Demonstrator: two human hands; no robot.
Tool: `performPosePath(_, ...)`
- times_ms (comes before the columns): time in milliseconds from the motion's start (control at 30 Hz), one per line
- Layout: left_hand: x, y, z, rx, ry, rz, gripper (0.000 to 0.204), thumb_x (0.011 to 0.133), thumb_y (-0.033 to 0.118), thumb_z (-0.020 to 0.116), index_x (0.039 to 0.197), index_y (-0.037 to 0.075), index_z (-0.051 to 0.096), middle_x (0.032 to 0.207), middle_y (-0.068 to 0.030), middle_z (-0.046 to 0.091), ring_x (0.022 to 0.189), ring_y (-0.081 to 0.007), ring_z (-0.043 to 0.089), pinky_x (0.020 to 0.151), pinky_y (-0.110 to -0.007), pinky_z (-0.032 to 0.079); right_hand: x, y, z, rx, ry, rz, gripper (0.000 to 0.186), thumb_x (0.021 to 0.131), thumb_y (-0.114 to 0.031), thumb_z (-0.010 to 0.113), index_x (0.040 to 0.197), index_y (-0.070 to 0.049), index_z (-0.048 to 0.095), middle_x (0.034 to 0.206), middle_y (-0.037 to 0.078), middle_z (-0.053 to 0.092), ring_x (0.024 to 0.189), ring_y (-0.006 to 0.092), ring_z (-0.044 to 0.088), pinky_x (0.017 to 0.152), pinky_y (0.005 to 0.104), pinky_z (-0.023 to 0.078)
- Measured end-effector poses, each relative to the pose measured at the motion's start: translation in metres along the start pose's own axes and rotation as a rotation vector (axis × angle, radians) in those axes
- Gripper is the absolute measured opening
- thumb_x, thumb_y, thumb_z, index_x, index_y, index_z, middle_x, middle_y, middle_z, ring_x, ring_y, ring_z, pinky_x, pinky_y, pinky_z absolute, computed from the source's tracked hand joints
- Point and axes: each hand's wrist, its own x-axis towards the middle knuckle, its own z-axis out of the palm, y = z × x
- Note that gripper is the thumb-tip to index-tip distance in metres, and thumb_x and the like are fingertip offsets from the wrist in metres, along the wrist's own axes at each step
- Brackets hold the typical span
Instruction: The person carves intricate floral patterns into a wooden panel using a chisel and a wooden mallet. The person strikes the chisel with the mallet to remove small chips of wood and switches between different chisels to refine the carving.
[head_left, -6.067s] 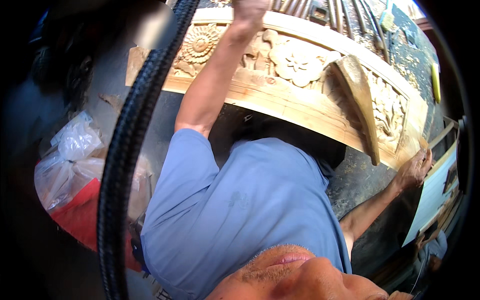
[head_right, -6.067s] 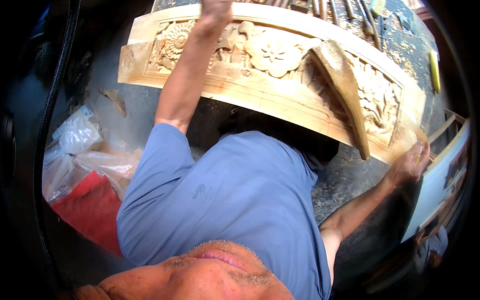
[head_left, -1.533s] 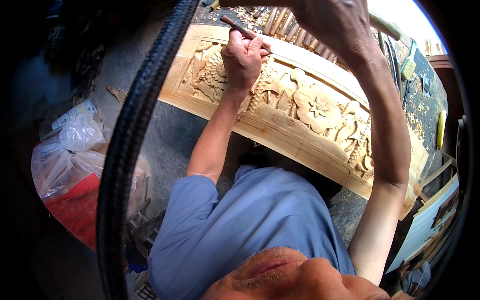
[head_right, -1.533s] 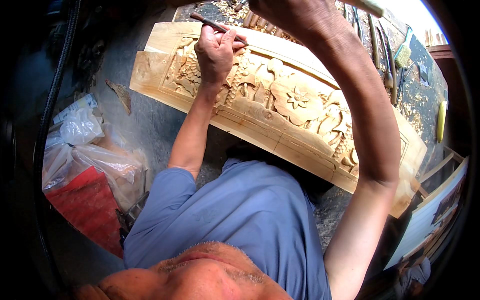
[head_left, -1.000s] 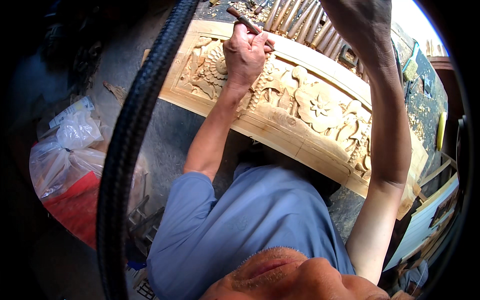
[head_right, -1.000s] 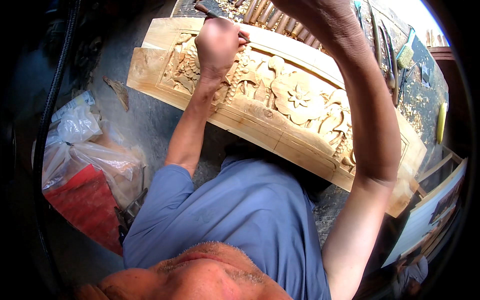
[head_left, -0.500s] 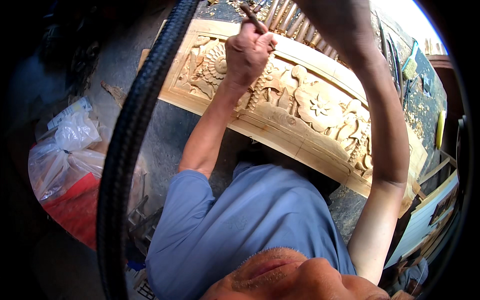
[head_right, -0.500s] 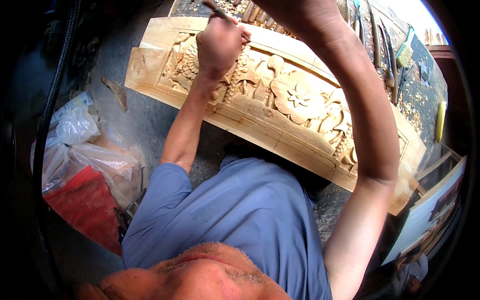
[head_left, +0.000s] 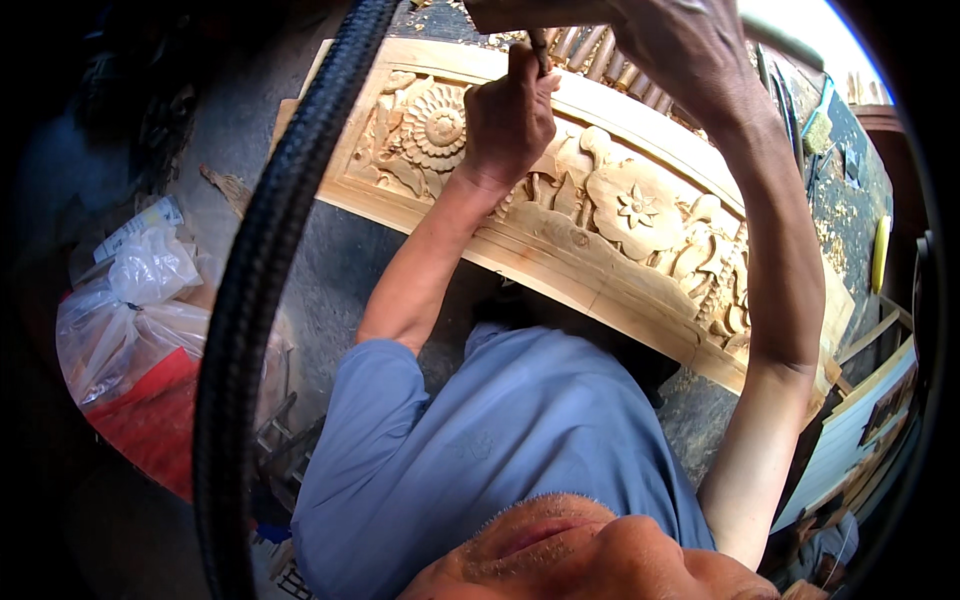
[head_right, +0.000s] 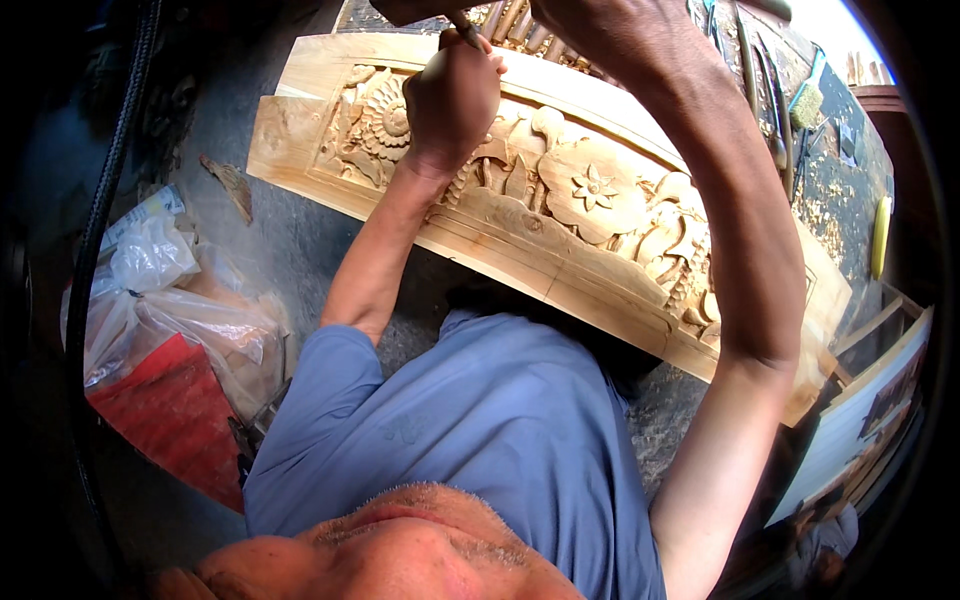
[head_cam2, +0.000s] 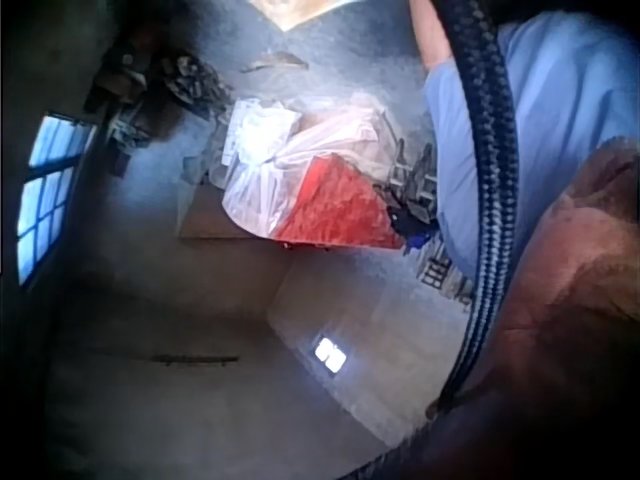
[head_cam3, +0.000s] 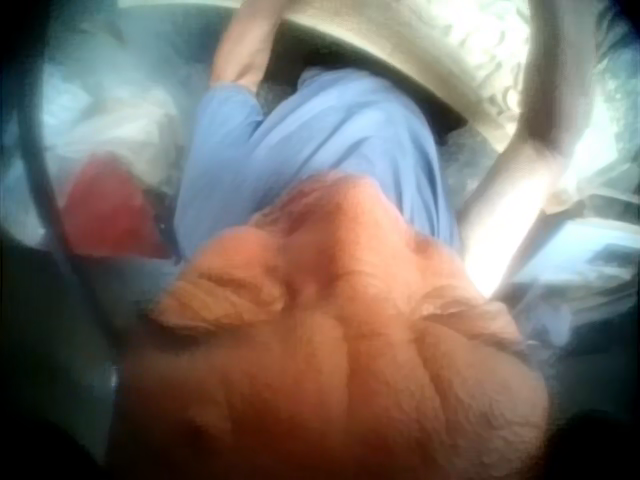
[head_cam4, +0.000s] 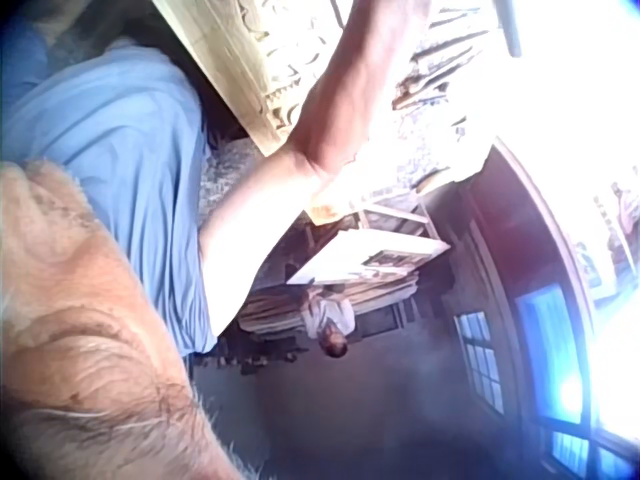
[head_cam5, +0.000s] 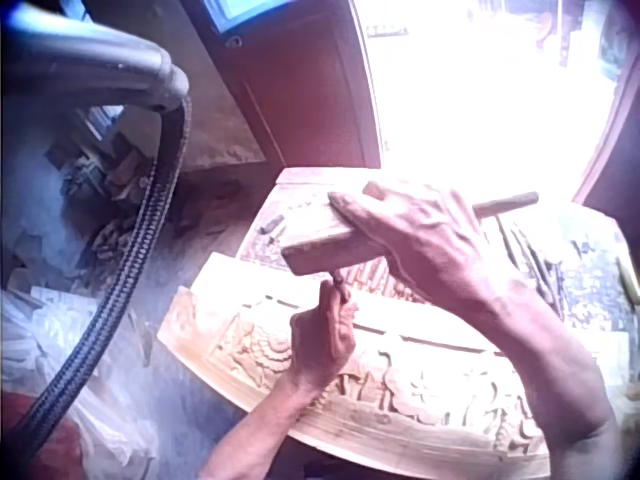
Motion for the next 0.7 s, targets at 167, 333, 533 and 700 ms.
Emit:
performPosePath(167, 0.003, 0.004, -0.014, -0.484, -0.004, -0.449, 0.01, 0.101, 0.005, 0.062, 0.1, 0.0, 0.054, 0.076, -0.0108, 0.076, 0.066, -0.0157, 0.075, 0.056, -0.028, 0.06, 0.008, 0.0, -0.002, -0.006, 0.252, -0.03, 0.042, 0.095, 0.001, 0.057, 0.135, -0.012, 0.062, 0.098, 0.007, 0.071, 0.081, 0.0215, 0.069, 0.058, 0.0321, 0.059)
performPosePath(333, -0.006, 0.0, -0.001, -0.194, -0.009, -0.193, 0.014, 0.099, 0.008, 0.064, 0.102, 0.002, 0.052, 0.069, -0.0119, 0.071, 0.061, -0.0249, 0.074, 0.054, -0.036, 0.058, 0.0, -0.009, 0.003, -0.172, 0.139, -0.216, 0.041, 0.093, 0.003, 0.059, 0.132, -0.011, 0.064, 0.097, 0.008, 0.074, 0.074, 0.0208, 0.07, 0.054, 0.0291, 0.058)
performPosePath(533, -0.003, -0.008, -0.002, -0.641, -0.008, -0.571, 0.014, 0.101, 0.01, 0.065, 0.102, 0.001, 0.054, 0.078, -0.0104, 0.076, 0.065, -0.0165, 0.075, 0.059, -0.031, 0.06, 0.005, -0.015, 0.005, 0.446, 0.279, 0.013, 0.043, 0.093, 0.002, 0.06, 0.132, -0.015, 0.063, 0.096, 0.006, 0.069, 0.085, 0.0196, 0.068, 0.065, 0.0305, 0.061)
performPosePath(700, -0.004, 0.0, -0.002, -0.411, -0.004, -0.375, 0.014, 0.101, 0.009, 0.064, 0.103, 0.001, 0.053, 0.075, -0.0119, 0.075, 0.064, -0.0207, 0.075, 0.057, -0.033, 0.059, 0.002, -0.015, 0.005, 0.446, 0.27, -0.043, 0.045, 0.094, -0.001, 0.061, 0.135, -0.018, 0.061, 0.097, 0.005, 0.068, 0.084, 0.0196, 0.067, 0.064, 0.0314, 0.061)
